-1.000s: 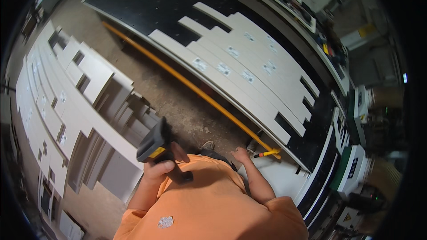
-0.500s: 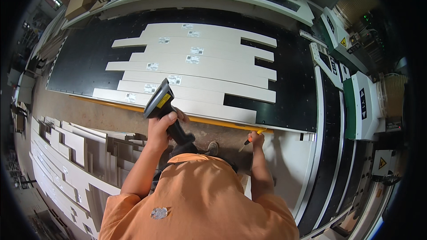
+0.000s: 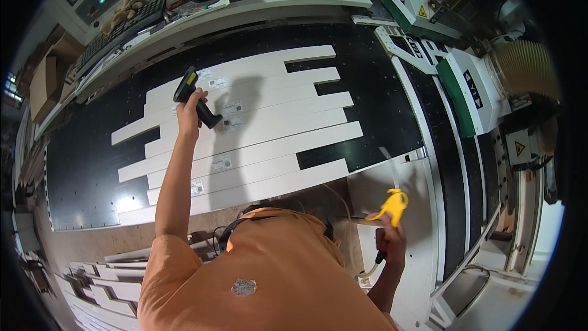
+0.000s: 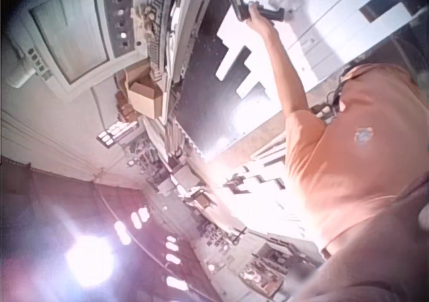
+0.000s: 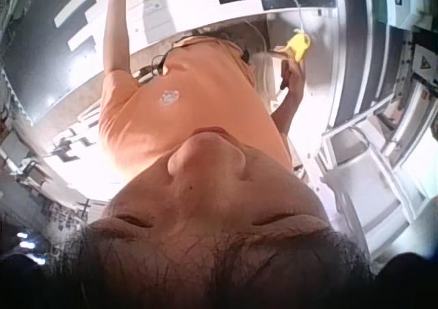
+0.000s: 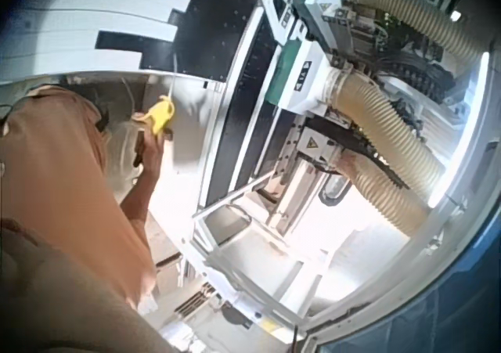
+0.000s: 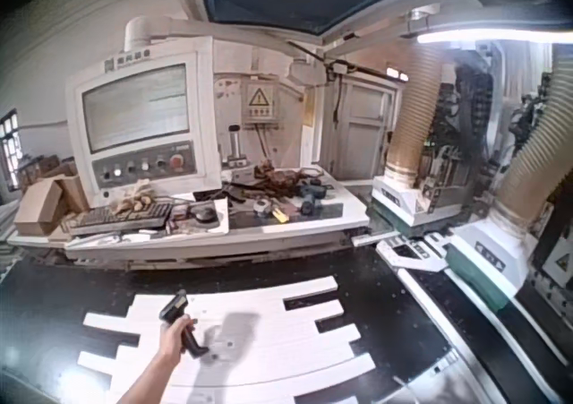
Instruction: The person repeatedly picks up white rectangular wood panels from a stack, scans their barcodes with a handheld scanner, and places them on a machine table. The person then uses a yellow-handled tool to adjust or secure the panels on the table before repeating the process with additional panels.
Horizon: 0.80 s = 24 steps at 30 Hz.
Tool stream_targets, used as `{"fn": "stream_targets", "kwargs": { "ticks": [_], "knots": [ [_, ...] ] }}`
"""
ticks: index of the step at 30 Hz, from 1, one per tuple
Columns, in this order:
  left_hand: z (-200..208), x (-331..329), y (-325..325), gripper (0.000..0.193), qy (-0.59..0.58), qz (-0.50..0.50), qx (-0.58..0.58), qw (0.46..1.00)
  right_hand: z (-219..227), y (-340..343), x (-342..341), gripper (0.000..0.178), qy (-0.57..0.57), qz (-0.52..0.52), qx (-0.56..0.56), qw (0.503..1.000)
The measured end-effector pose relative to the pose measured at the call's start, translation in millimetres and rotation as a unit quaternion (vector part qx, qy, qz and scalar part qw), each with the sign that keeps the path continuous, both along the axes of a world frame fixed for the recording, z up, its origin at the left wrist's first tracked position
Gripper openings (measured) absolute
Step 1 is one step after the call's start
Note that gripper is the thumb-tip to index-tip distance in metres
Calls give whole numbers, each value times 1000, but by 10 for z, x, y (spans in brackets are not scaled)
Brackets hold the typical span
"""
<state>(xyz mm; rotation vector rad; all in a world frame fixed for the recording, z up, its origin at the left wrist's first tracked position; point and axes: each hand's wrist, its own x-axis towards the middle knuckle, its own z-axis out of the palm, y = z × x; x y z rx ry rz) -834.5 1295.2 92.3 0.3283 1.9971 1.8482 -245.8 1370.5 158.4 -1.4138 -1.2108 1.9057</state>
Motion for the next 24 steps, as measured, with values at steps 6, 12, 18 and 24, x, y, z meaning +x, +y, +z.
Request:
{"fn": "stream_targets", "kwargs": {
  "ticks": [6,12,18,24],
  "knots": [
    [-203,-911,778,53,-6,-40,-59,997,414,-800,-1093,23,-191,263,308,894],
    [-526,-1073,1001,38,-46,-83,26,995,676,-953,-1511,27,-361,14,156,919],
    [-664,-1089,1019,29,3,-91,22,996,793,-889,-1792,31,-285,100,103,948],
    [-540,-1005,946,40,8,-92,81,992,957,-643,-2009,43,-91,301,33,949]
  ]
}}
